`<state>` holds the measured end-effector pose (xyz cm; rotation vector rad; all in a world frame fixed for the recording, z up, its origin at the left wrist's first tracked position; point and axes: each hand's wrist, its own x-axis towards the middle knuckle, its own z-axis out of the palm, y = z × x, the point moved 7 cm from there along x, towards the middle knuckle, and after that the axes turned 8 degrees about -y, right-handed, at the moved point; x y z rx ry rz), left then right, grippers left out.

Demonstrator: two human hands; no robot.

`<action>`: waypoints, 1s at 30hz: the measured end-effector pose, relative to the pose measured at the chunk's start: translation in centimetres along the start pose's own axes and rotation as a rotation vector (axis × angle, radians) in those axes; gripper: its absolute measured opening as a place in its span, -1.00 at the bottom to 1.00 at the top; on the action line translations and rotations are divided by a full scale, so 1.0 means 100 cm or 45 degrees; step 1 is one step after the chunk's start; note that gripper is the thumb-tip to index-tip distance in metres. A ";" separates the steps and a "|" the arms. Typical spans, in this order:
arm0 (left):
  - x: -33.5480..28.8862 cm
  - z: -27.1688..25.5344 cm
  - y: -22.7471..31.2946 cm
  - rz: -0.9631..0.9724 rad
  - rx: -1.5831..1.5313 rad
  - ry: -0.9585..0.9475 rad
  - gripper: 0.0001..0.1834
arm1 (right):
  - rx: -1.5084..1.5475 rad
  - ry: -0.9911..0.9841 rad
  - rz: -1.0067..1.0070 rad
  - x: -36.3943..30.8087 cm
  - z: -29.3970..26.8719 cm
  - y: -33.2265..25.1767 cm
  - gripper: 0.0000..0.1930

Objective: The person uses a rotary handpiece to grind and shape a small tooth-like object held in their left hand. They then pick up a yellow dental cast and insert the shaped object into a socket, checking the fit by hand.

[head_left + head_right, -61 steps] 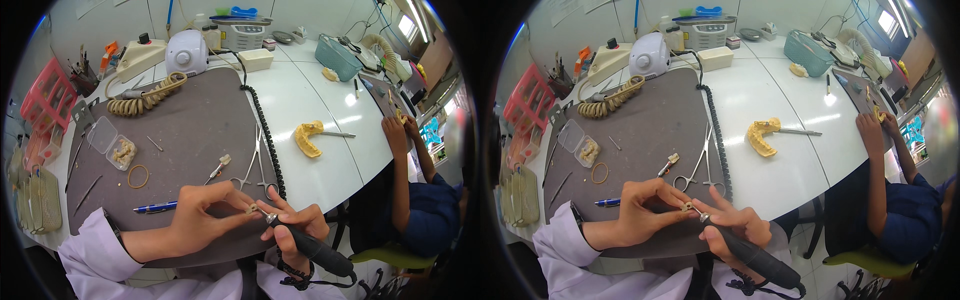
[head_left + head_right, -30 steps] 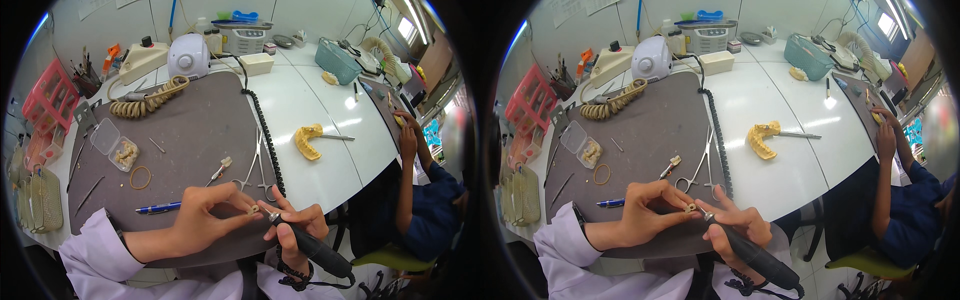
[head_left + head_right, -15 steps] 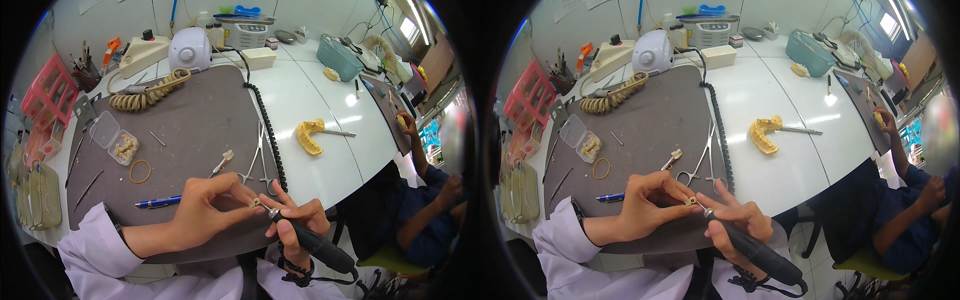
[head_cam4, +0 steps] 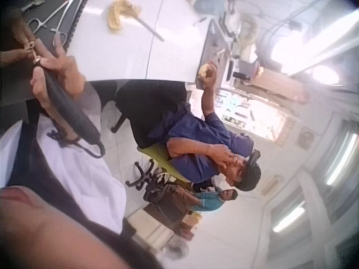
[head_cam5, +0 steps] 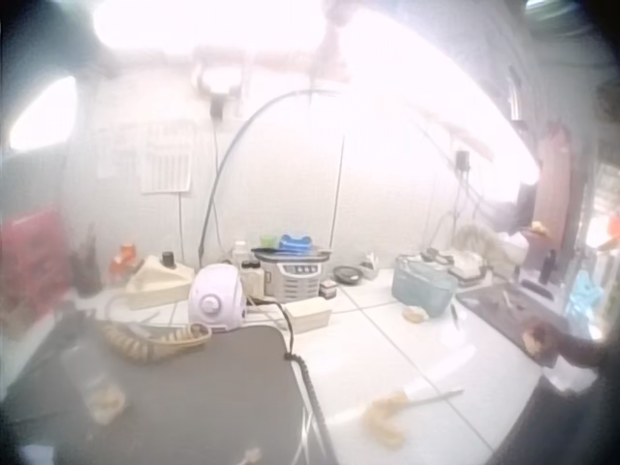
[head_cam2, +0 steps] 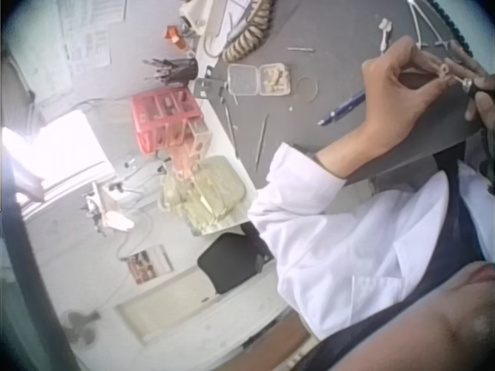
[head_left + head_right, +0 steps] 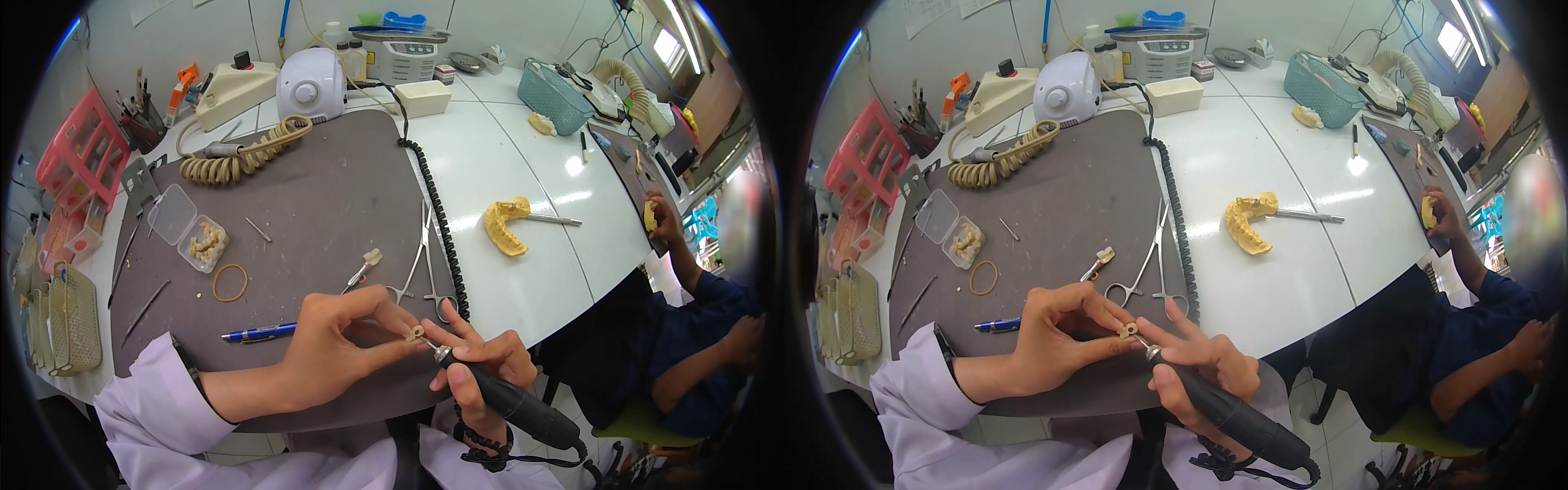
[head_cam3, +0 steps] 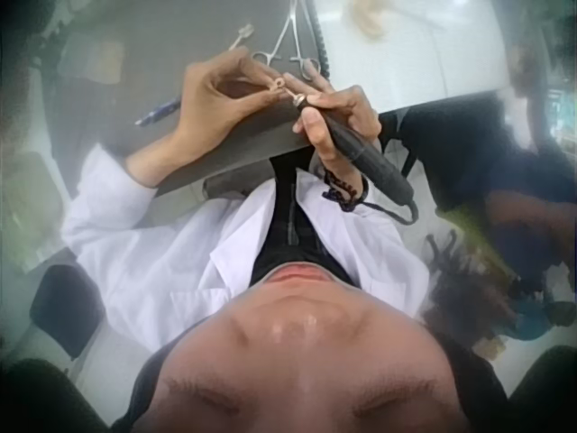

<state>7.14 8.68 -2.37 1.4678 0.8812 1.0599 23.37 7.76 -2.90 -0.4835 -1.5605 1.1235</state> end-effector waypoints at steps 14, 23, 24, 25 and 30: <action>0.002 0.002 -0.001 0.006 -0.029 0.004 -0.88 | 0.053 0.032 0.008 -0.002 -0.002 0.001 -0.87; 0.001 0.002 -0.001 -0.022 0.012 -0.016 -0.81 | 0.057 0.016 0.000 -0.001 -0.001 0.002 -0.86; 0.001 0.002 -0.001 -0.025 0.018 -0.013 -0.81 | 0.057 0.012 -0.007 -0.002 -0.001 0.002 -0.86; 0.002 0.001 0.000 -0.023 0.023 -0.003 -0.81 | 0.058 0.021 -0.003 -0.001 -0.001 0.002 -0.86; 0.002 0.003 -0.003 -0.037 0.006 -0.017 -0.82 | 0.057 0.052 0.030 -0.002 -0.001 0.003 -0.87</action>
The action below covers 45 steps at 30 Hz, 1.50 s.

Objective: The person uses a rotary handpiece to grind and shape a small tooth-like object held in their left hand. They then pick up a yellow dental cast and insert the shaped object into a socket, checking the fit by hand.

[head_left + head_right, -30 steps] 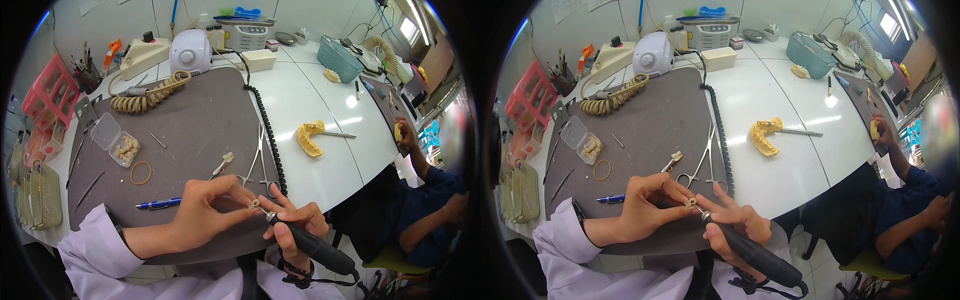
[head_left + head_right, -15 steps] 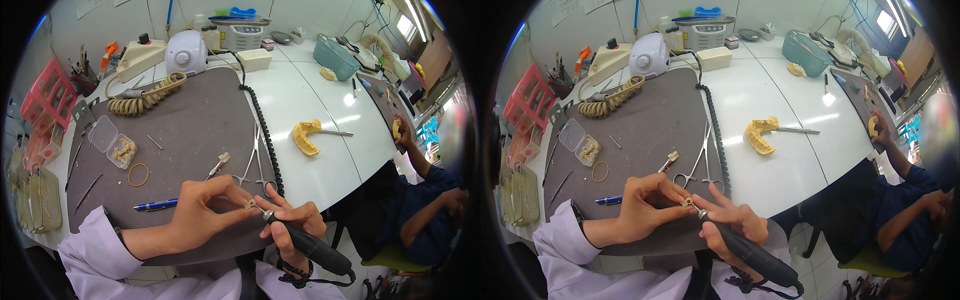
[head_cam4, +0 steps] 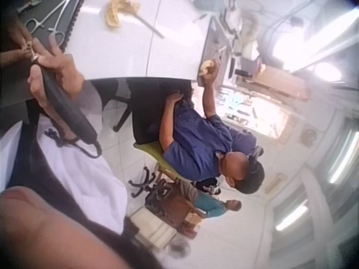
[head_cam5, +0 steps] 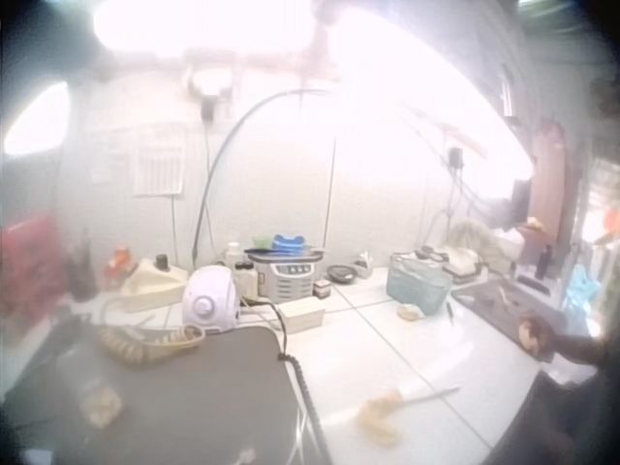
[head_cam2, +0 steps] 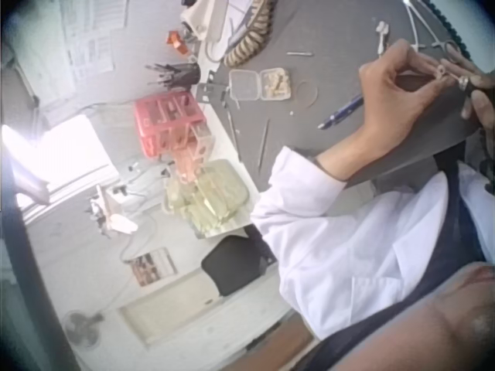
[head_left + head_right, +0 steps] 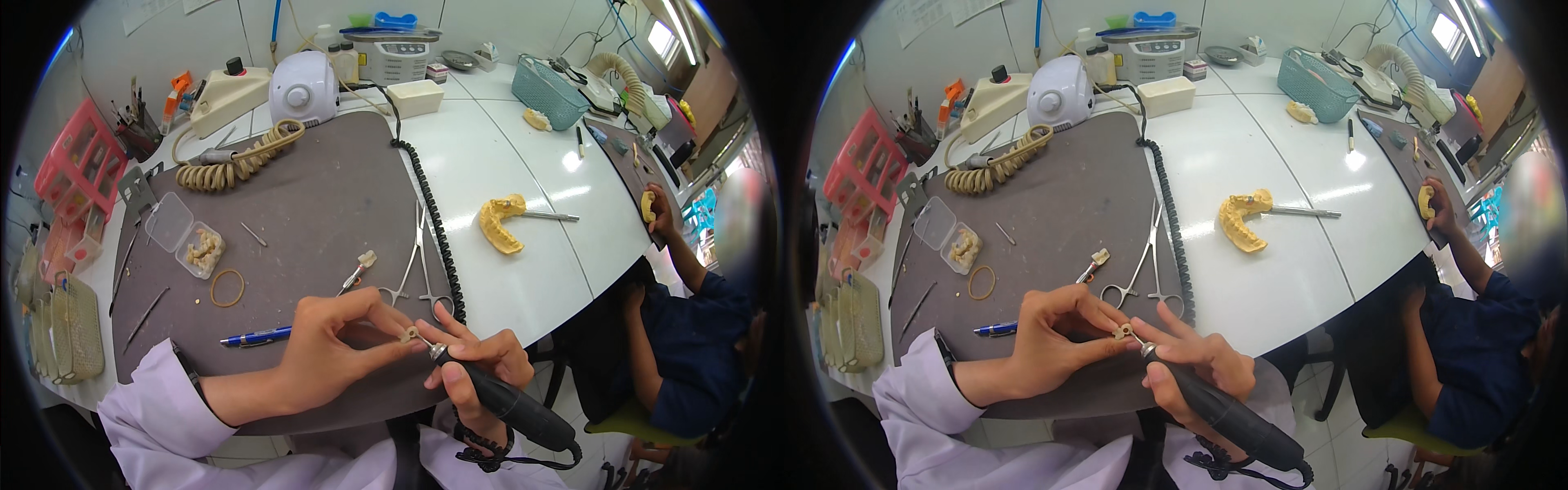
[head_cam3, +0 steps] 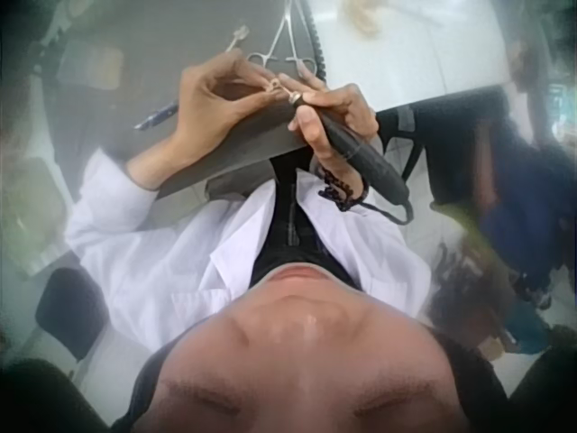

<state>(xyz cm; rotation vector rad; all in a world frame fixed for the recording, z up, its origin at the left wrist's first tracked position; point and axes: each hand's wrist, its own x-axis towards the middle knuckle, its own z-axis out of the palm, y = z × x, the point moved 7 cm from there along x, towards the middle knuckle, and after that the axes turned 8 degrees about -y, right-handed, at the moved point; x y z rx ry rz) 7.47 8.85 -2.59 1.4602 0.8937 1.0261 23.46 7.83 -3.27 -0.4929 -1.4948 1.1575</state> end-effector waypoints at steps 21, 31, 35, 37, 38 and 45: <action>-0.001 -0.001 0.006 -0.003 0.083 0.077 -0.79 | 0.113 -0.080 0.077 0.002 0.000 -0.008 -0.86; 0.023 -0.045 0.062 0.157 1.022 0.249 -0.87 | -0.213 -0.022 0.186 0.018 -0.008 -0.016 -0.80; 0.026 -0.069 0.044 0.213 1.271 0.341 -0.88 | -0.809 -0.220 -0.279 0.052 0.007 -0.034 -0.82; 0.031 -0.074 0.031 0.143 1.318 0.308 -0.86 | -1.078 -0.365 -0.396 0.074 0.013 -0.032 -0.85; 0.030 -0.077 0.030 0.108 1.350 0.305 -0.86 | -1.175 -0.398 -0.424 0.088 0.018 -0.030 -0.86; 0.036 -0.085 0.033 0.040 1.429 0.349 -0.85 | -1.720 -0.356 -0.498 0.174 0.034 0.040 -0.88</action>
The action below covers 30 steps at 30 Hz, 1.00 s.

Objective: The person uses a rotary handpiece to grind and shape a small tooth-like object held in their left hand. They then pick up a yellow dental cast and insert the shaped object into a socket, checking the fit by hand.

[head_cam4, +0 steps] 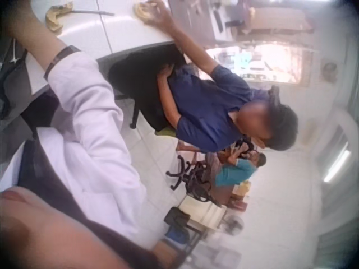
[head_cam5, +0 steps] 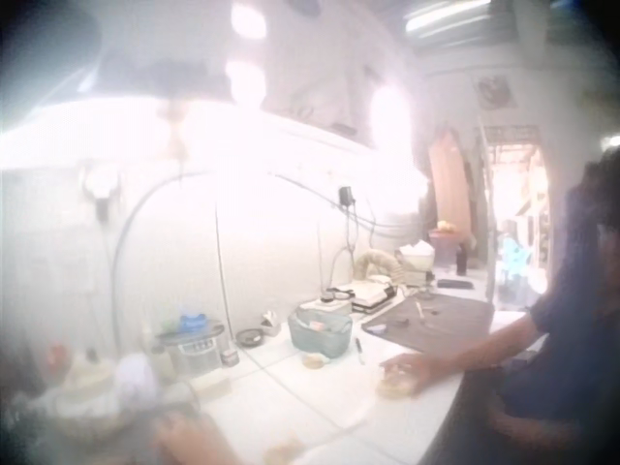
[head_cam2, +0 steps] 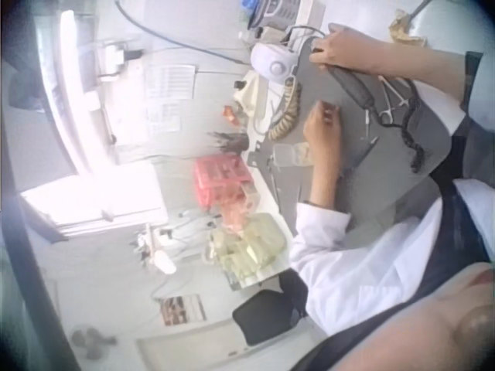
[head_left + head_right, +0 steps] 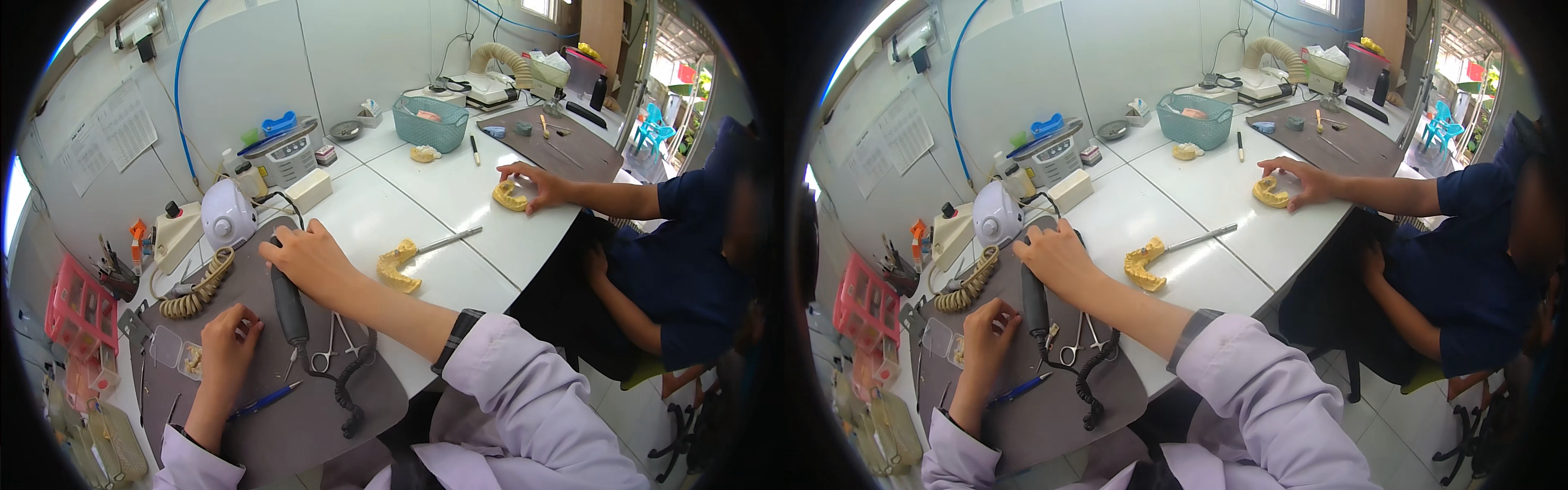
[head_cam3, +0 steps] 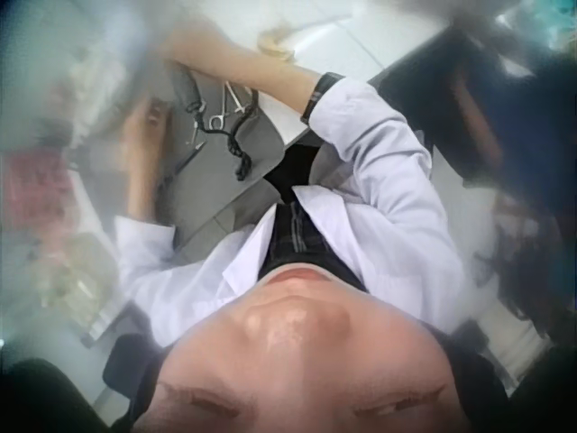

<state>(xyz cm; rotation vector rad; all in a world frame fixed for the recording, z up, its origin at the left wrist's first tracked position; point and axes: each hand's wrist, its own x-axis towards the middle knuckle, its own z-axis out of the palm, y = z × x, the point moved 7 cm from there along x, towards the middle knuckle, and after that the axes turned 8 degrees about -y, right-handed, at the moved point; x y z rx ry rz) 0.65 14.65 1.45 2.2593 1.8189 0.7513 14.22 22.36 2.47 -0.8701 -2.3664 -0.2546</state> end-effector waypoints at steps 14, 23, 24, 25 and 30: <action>-0.018 -0.021 0.038 0.271 0.241 0.197 -0.83 | -0.131 -0.222 -0.066 -0.017 0.030 -0.026 -0.76; -0.034 0.014 0.058 0.303 -0.256 -0.120 -0.77 | -0.079 -0.450 -0.099 -0.027 0.004 -0.009 -0.53; -0.038 0.010 0.057 0.340 -0.258 -0.115 -0.79 | 0.008 -0.338 -0.078 -0.024 -0.015 -0.003 -0.51; -0.042 0.007 0.056 0.379 -0.270 -0.116 -0.81 | 0.268 -0.251 0.054 -0.021 -0.046 0.012 -0.55; -0.055 0.015 0.070 0.677 -0.396 -0.150 -0.85 | -0.022 0.368 0.828 -0.130 -0.126 0.196 -0.66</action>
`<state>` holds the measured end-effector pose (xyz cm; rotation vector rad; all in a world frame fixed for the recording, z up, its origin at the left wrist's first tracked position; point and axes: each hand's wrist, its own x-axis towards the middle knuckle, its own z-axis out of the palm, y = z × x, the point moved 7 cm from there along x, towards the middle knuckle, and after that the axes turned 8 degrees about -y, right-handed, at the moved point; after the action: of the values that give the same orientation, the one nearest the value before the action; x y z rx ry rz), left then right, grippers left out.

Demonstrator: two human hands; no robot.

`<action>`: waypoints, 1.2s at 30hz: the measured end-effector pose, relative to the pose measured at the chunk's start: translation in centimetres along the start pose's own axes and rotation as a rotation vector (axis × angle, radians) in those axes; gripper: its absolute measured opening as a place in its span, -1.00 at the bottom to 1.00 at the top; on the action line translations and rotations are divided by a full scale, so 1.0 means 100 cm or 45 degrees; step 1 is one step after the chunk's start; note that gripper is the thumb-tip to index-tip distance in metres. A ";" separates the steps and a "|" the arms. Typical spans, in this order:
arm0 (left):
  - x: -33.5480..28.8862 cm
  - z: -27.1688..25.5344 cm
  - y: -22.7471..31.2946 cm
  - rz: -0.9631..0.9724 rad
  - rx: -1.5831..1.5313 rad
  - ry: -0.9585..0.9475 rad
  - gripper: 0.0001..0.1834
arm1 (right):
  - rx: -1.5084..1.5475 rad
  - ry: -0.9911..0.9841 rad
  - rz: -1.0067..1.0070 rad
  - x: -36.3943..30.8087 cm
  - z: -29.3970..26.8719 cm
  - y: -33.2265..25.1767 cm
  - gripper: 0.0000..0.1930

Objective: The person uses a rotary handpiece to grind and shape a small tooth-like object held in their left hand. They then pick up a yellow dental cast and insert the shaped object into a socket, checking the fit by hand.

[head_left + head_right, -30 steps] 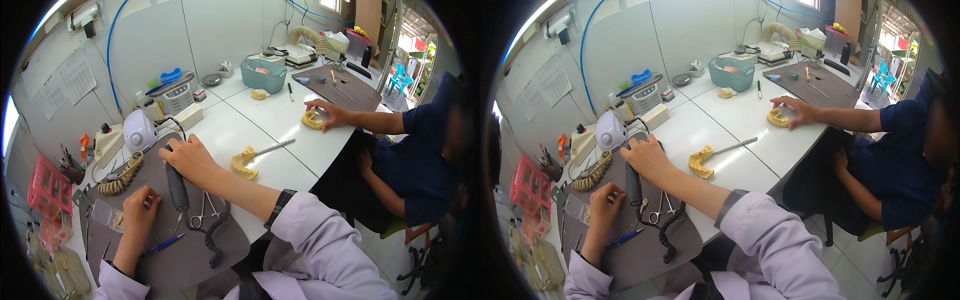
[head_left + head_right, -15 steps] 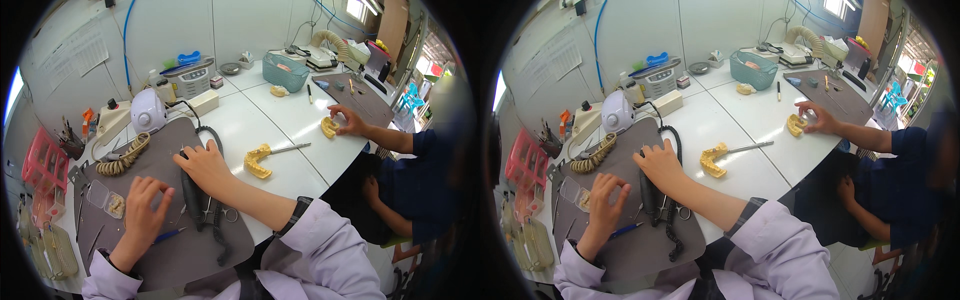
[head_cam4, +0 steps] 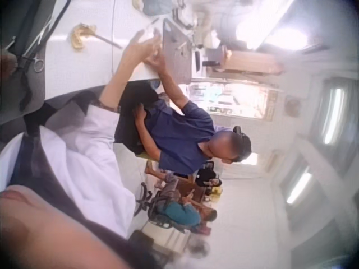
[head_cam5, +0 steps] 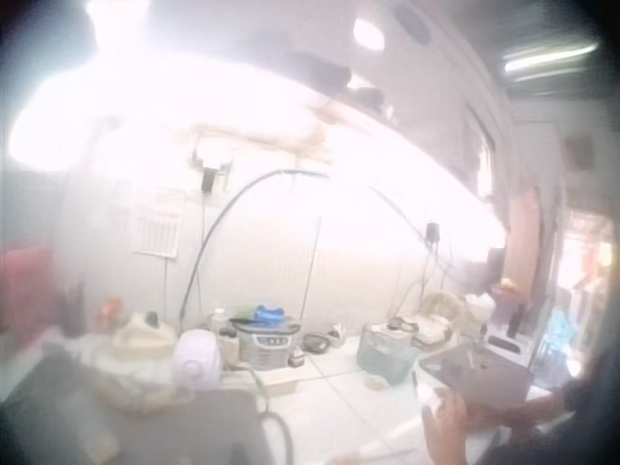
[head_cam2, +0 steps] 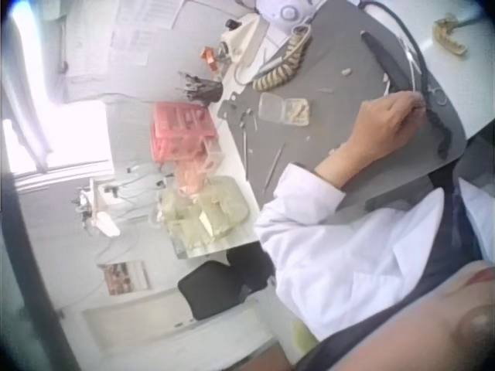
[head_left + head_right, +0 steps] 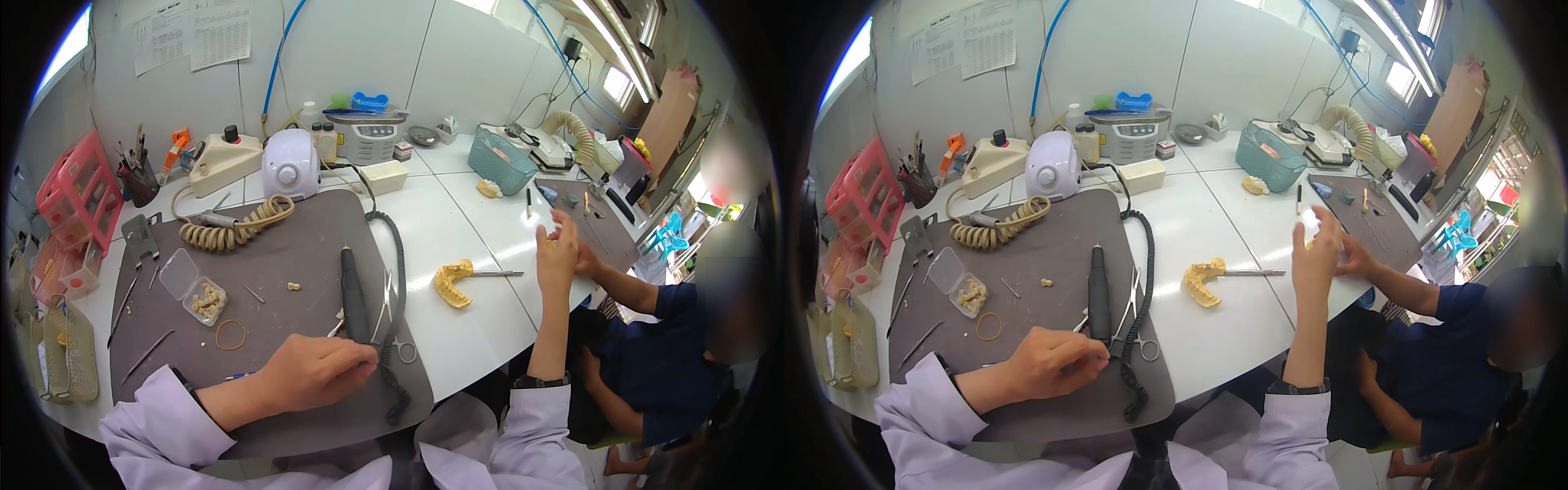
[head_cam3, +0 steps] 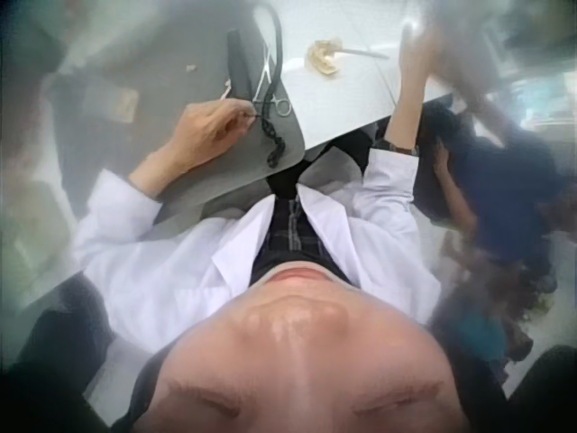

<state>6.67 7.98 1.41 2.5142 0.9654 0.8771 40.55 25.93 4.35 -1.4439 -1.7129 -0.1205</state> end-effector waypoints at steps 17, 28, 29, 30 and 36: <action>-0.013 0.018 0.034 0.550 -0.009 -0.249 -0.67 | -0.486 -0.159 0.464 -0.031 0.022 0.091 -0.41; -0.005 0.024 0.027 0.260 -0.266 -0.269 -0.82 | -0.075 -0.086 0.313 -0.033 0.017 0.094 -0.49; -0.006 0.026 0.028 0.257 -0.245 -0.311 -0.81 | -0.036 -0.078 0.301 -0.033 0.017 0.090 -0.49; -0.006 0.026 0.029 0.250 -0.261 -0.337 -0.81 | -0.059 -0.053 0.280 -0.034 0.017 0.089 -0.51; -0.003 0.026 0.025 0.107 -0.523 -0.330 -0.82 | -0.064 -0.011 0.245 -0.032 0.011 0.080 -0.51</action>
<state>9.41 5.76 0.45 2.2513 0.5368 0.6688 46.49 26.67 -1.91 -1.6404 -1.5782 -0.0527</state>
